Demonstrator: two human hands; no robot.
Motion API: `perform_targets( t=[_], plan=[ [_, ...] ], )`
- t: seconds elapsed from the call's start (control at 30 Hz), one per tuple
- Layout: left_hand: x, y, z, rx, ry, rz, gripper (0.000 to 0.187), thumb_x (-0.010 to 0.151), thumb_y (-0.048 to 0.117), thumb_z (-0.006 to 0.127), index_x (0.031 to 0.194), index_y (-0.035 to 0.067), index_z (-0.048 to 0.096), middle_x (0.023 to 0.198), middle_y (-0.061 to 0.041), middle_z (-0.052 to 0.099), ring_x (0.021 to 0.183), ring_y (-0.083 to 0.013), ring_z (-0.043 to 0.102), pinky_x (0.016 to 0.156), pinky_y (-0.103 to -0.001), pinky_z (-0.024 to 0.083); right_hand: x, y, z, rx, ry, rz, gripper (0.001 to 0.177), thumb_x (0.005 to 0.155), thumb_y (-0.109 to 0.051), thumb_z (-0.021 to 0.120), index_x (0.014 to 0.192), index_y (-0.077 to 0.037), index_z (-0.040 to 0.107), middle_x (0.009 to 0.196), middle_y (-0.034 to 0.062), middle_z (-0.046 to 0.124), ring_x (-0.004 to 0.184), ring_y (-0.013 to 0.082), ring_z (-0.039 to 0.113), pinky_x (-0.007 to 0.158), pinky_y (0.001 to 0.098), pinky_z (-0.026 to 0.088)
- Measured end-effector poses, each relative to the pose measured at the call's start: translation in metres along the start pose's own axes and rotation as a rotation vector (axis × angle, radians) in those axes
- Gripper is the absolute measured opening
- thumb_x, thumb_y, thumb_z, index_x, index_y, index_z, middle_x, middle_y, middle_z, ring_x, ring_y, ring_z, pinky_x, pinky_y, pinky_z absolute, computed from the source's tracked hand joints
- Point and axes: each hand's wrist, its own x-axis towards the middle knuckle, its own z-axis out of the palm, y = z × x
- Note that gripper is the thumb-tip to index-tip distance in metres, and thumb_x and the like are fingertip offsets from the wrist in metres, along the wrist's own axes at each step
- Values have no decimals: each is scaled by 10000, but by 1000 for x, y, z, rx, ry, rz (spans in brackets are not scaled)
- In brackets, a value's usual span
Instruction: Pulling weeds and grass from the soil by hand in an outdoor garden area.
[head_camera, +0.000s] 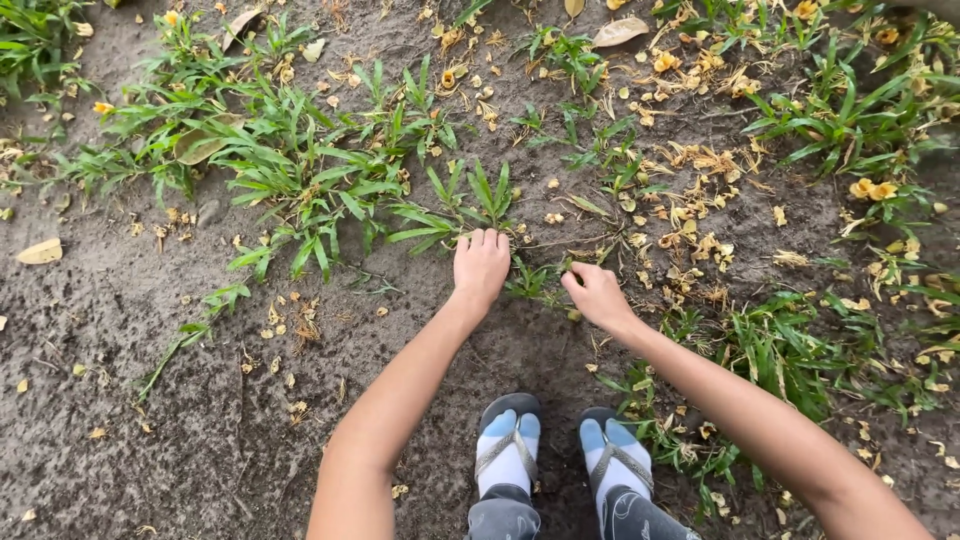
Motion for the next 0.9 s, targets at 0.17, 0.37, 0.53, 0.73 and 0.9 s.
perform_targets(
  t=[0.17, 0.37, 0.53, 0.73, 0.9],
  plan=[
    [-4, 6, 0, 36, 60, -2, 104, 901, 178, 553, 864, 147, 645, 831, -79, 607, 874, -286, 601, 744, -415, 444, -8, -24, -6, 11, -36, 18, 307, 945, -273, 534, 775, -39, 639, 668, 179, 691, 746, 315, 709, 764, 445, 537],
    [-5, 18, -6, -177, -371, -234, 206, 971, 190, 409, 1012, 125, 599, 900, -115, 732, 921, -338, 699, 776, -481, 507, -11, -35, -7, -14, -94, 17, 305, 931, -296, 548, 836, -40, 684, 762, 229, 722, 859, 401, 722, 794, 491, 534],
    [7, 20, -10, -448, -736, -451, 298, 1019, 311, 454, 1164, 66, 540, 1022, -218, 732, 963, -442, 740, 804, -575, 577, 15, -8, 5, -31, -118, 19, 323, 953, -320, 533, 887, -43, 685, 863, 256, 722, 935, 429, 706, 821, 506, 520],
    [7, 26, -31, -635, -832, -580, 353, 1042, 302, 369, 1215, 75, 577, 1074, -241, 718, 1018, -463, 728, 817, -592, 573, 27, -8, 2, -24, -109, 3, 328, 992, -282, 498, 896, -34, 690, 830, 211, 737, 868, 368, 720, 796, 445, 544],
    [11, 22, -53, -823, -881, -687, 407, 987, 208, 340, 1278, 28, 560, 1208, -314, 677, 1191, -494, 649, 959, -607, 530, 26, -14, 2, -65, -132, 19, 337, 1007, -328, 479, 910, -54, 648, 907, 232, 728, 1004, 432, 699, 869, 510, 526]
  ],
)
